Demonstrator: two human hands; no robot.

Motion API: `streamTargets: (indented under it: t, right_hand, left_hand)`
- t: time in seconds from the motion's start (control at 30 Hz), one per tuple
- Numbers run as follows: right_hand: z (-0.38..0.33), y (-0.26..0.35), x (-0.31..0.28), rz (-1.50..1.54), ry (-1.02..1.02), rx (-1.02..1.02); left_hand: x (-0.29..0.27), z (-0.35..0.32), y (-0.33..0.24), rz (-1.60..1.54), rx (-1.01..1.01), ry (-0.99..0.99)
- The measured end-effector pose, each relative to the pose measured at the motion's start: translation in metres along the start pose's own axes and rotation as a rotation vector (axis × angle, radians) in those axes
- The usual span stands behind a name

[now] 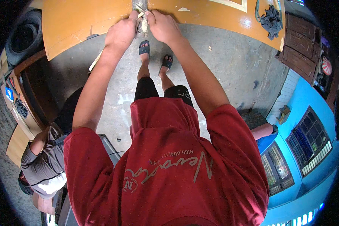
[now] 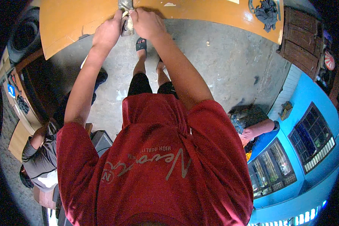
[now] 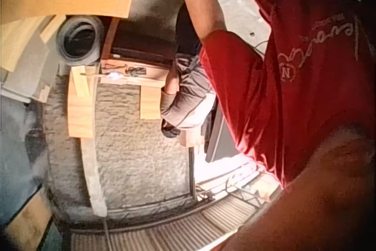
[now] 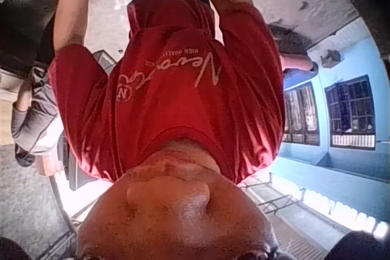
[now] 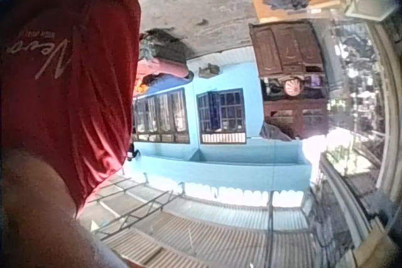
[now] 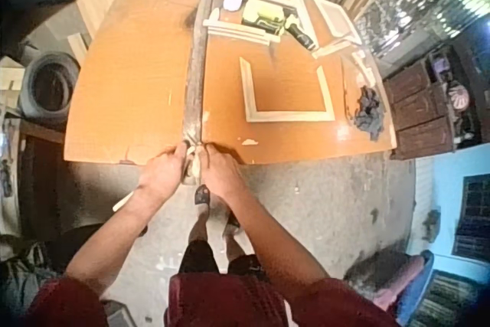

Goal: The recorder is assembling a wooden picture frame, including fitting the pieces together and checking the alignment.

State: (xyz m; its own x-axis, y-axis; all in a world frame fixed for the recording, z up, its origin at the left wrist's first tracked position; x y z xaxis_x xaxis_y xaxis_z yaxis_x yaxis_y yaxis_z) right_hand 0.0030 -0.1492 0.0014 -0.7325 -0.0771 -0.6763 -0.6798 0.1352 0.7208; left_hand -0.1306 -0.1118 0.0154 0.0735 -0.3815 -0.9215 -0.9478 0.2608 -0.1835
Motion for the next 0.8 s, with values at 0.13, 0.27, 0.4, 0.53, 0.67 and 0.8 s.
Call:
streamTargets:
  t: [0.13, 0.27, 0.4, 0.53, 0.67, 0.8]
  right_hand:
    - [-0.008, -0.005, 0.007, 0.105, 0.048, -0.016]
    - [-0.008, -0.005, 0.004, 0.094, 0.021, -0.029]
    - [0.002, 0.002, -0.005, 0.003, -0.004, -0.008]
    - [-0.005, -0.002, 0.0, 0.043, 0.018, -0.003]
    - [-0.008, -0.001, 0.001, 0.091, 0.044, -0.053]
    - [-0.001, -0.002, -0.002, 0.012, 0.03, -0.053]
  left_hand:
    - [0.003, 0.001, 0.003, -0.009, -0.027, 0.015]
    - [-0.001, 0.001, -0.001, -0.019, -0.014, 0.004]
    - [-0.003, -0.002, -0.003, -0.029, 0.01, -0.01]
    - [0.003, 0.0, 0.002, -0.004, -0.023, 0.0]
    - [0.004, 0.001, 0.002, -0.007, -0.008, -0.021]
    - [-0.003, 0.0, -0.003, 0.013, 0.007, -0.016]
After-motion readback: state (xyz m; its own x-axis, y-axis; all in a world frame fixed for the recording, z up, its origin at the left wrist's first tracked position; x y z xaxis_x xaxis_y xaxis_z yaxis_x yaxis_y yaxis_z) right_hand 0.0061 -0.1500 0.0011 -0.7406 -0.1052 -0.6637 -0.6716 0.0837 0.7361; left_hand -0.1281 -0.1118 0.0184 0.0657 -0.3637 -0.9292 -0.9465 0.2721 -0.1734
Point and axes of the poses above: each hand's wrist, its own z-axis towards the middle knuckle, its own x-axis out of the palm, y = z × x, the point moved 10 cm from there along z, towards the middle knuckle, and after that the axes turned 12 degrees about -x, right-handed, at the moved point
